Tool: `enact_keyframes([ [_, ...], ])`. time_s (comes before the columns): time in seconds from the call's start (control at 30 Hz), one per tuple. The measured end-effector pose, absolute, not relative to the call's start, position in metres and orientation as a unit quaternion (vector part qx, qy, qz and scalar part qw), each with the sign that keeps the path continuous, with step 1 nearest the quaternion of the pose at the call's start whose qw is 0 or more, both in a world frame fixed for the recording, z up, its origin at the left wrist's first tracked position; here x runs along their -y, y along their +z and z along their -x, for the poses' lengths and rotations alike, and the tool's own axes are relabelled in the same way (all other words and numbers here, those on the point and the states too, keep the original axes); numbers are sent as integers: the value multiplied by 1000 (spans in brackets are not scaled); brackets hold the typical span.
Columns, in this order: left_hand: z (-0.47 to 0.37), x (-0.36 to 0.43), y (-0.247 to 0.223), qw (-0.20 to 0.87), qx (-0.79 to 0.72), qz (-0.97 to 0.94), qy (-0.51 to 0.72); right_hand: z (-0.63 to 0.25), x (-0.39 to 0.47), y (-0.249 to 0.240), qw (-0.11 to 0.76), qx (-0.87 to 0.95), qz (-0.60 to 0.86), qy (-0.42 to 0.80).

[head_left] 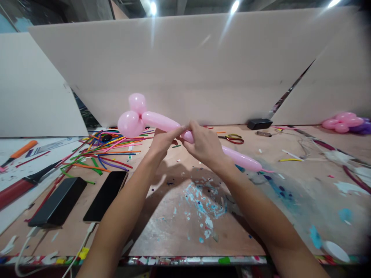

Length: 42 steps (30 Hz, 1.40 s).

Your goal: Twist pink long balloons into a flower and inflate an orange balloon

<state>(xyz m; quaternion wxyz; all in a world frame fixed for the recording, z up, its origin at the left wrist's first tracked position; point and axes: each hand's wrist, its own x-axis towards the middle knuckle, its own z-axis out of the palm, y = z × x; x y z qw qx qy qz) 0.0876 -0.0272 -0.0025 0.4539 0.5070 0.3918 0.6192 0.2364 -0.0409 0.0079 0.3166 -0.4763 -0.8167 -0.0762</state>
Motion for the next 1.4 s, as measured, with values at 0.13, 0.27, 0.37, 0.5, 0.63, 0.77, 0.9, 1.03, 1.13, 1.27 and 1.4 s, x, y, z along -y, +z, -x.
enact_keyframes([
  [0.13,-92,28,-4,504,-400,-497,582,-235,38,4,300,832,457,-97],
  [0.27,-90,30,3,584,-294,-496,571,-242,31,8,332,830,448,-33],
  [0.37,-90,28,5,589,-219,-456,630,-249,23,11,356,828,432,43],
  [0.5,-91,26,3,548,-213,-443,677,-256,22,15,377,822,418,90],
  [0.63,-90,27,2,550,-222,-459,661,-257,26,17,354,833,422,45],
  [0.77,-87,22,1,581,-202,-413,671,-258,25,15,309,850,422,63],
  [0.9,-81,15,-1,583,-207,-390,682,-260,24,15,280,863,411,92],
  [1.03,-80,19,1,585,-195,-401,678,-258,28,16,279,868,403,77],
  [1.13,-84,27,7,589,-179,-398,680,-255,30,15,260,888,375,60],
  [1.27,-90,31,12,591,-219,-361,687,-255,29,14,251,898,359,32],
  [1.4,-85,27,11,587,-230,-355,690,-256,30,16,256,901,350,18],
])
